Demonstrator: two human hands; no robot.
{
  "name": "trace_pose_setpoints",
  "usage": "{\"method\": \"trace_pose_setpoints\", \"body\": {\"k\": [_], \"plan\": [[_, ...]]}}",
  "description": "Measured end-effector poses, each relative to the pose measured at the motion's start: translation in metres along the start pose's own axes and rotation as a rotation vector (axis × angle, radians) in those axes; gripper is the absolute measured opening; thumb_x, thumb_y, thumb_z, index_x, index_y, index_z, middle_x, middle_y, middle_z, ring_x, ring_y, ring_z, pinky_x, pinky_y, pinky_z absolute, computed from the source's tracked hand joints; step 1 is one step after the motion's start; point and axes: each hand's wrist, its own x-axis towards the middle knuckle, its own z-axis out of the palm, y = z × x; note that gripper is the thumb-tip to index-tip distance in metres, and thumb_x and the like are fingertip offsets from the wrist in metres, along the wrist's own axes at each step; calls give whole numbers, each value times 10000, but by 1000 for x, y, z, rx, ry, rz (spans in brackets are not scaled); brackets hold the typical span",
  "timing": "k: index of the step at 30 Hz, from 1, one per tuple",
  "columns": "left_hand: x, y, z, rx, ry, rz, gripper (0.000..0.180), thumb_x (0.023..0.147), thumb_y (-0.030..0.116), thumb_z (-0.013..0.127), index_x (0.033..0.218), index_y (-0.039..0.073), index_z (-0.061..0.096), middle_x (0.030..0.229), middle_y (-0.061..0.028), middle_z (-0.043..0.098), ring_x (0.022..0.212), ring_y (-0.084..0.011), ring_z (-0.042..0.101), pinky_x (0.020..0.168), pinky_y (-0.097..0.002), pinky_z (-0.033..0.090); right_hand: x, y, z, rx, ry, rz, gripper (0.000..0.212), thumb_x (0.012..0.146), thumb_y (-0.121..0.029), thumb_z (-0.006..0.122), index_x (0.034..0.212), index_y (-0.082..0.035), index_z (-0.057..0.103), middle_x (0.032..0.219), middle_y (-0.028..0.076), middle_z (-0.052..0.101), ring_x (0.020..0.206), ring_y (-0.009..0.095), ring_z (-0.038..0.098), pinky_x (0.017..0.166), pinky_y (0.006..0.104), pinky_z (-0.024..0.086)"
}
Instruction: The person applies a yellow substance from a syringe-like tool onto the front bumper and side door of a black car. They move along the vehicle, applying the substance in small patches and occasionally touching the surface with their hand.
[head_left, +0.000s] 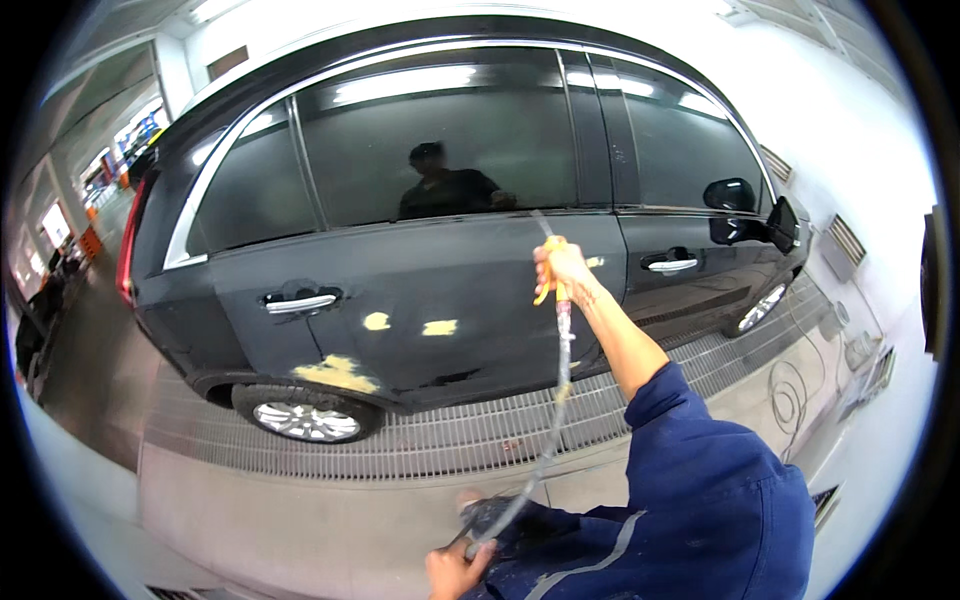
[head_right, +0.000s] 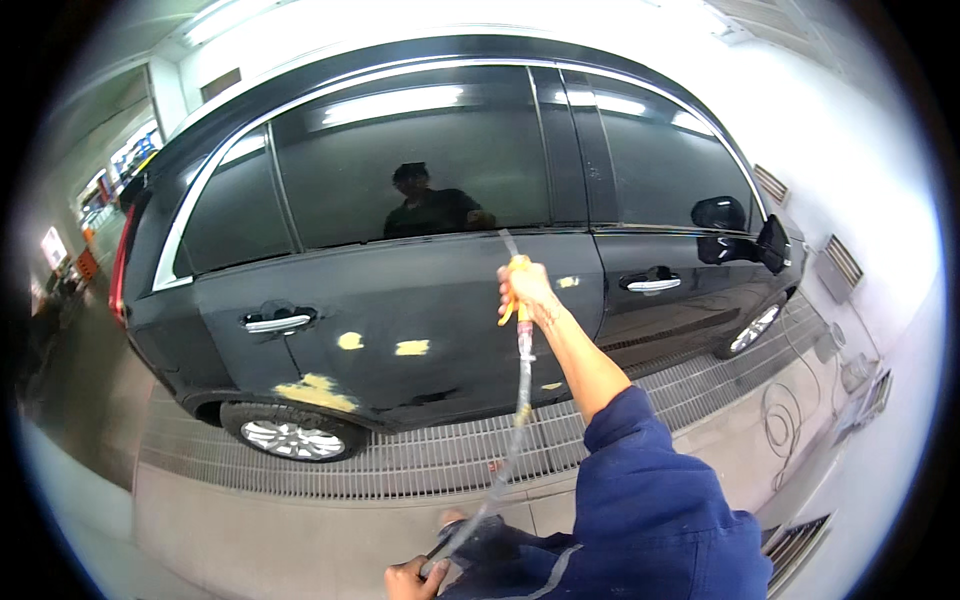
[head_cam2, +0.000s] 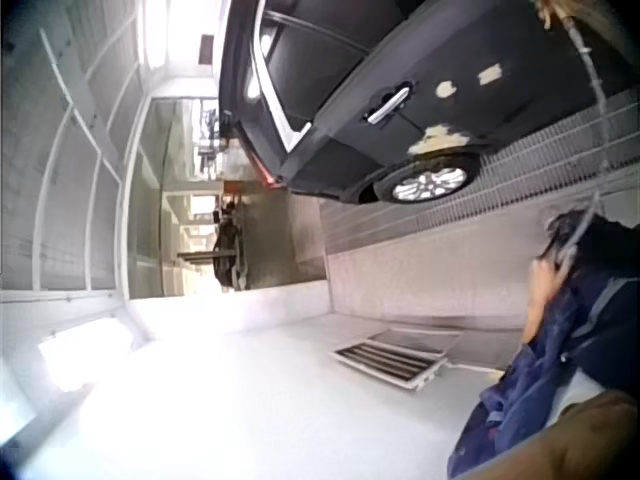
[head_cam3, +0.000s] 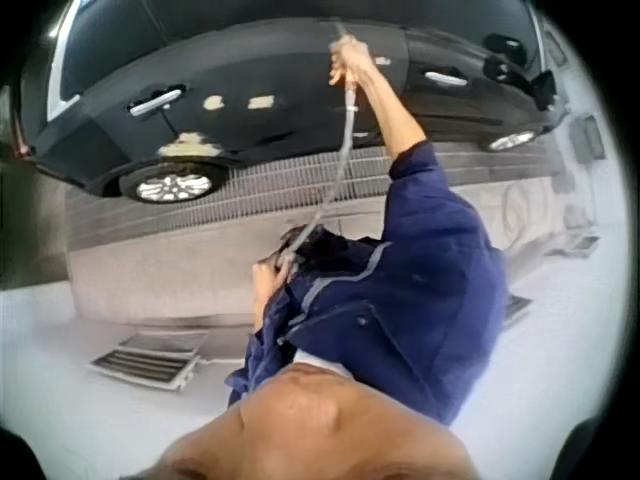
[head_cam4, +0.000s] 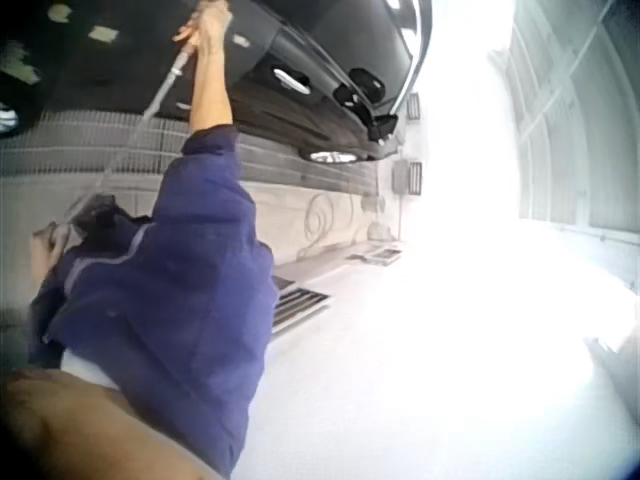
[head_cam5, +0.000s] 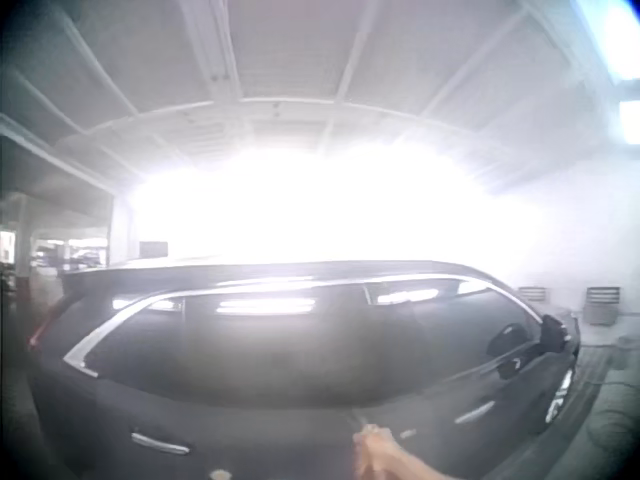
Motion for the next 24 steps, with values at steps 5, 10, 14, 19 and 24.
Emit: {"method": "trace_pose_setpoints", "body": {"k": [5,10,14,19,24], "plan": [[55,-18,-31,-126,-4,87,393,1010,381,698,1124,10,755,747,-232,692,659,-361,701,638,-493,519,18,-2,-70,251,466,-146,100,1006,-66,557,920,-28,591,679,56,533,460,180,540,431,420,569],[114,-28,-78,-154,-253,-22,317,1011,298,716,1132,7,745,744,-192,638,612,-249,584,602,-416,473,12,0,-43,32,170,16,75,988,-49,581,939,-14,627,680,64,570,465,177,543,443,421,569],[162,-53,-80,-194,-333,77,289,1012,265,713,1106,-7,738,781,-185,654,666,-245,596,644,-407,490,25,2,-82,57,342,-42,107,985,-66,610,886,-24,604,675,55,560,481,169,545,461,411,581],[209,-77,-73,-267,-533,75,246,1015,231,697,1068,-3,750,849,-169,697,775,-254,628,743,-404,520,29,-1,-99,-20,485,-80,126,1001,-95,623,897,-29,600,690,50,568,504,165,560,481,415,596],[229,-76,-87,-254,-554,136,265,1035,246,685,1089,-10,728,818,-135,670,744,-228,595,715,-387,502,31,-26,-53,13,388,-159,118,989,-96,641,895,-34,607,675,48,560,482,151,547,440,396,568]]}}
